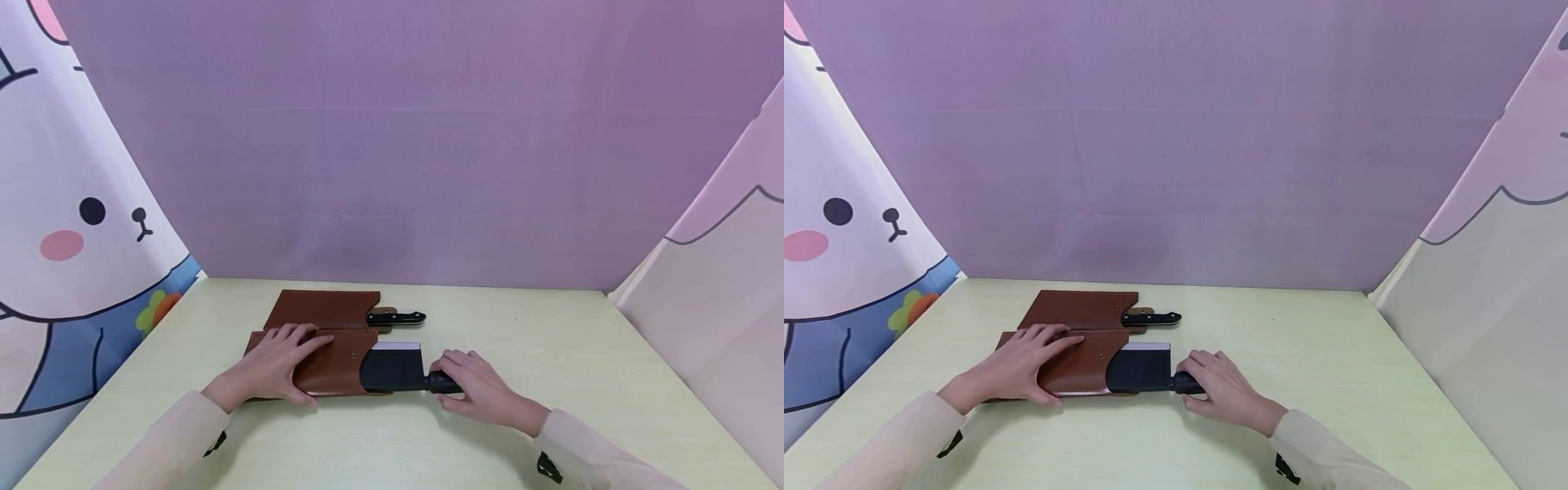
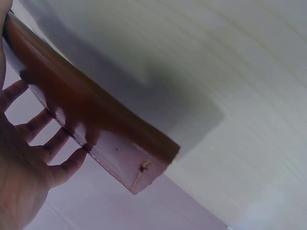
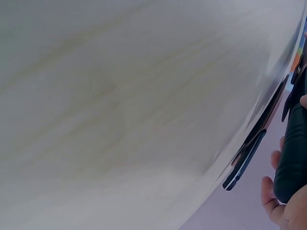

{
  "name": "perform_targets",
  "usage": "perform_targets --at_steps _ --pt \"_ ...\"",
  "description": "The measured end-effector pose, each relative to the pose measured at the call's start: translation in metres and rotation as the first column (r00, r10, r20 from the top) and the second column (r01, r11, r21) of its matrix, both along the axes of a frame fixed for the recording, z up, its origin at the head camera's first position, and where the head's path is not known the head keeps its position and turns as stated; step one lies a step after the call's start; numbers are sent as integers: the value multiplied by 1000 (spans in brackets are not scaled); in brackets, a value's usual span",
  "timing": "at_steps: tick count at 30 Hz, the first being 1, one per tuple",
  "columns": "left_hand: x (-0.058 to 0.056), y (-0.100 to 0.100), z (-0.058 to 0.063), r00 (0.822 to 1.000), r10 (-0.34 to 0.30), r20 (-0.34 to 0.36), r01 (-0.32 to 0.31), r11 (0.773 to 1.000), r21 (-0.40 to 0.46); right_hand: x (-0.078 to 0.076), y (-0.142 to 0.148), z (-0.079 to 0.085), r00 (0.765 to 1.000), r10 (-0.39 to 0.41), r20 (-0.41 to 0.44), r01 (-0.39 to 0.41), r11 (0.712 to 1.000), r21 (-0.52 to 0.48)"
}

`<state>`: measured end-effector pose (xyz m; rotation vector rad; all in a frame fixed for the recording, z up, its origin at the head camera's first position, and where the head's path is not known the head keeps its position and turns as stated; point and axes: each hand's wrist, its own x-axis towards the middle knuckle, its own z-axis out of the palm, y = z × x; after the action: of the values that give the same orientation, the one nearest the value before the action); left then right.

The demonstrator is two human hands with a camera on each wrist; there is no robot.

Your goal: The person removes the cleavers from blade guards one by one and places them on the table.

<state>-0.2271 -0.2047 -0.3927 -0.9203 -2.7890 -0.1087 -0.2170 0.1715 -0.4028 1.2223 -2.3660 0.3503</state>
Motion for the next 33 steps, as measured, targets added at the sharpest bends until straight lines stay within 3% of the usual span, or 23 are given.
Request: perform_targets --at_steps 33 --pt "0 -2 -2 1000 2 9 -2 1000 9 0 19 1 1000 -10 17 10 1000 -8"
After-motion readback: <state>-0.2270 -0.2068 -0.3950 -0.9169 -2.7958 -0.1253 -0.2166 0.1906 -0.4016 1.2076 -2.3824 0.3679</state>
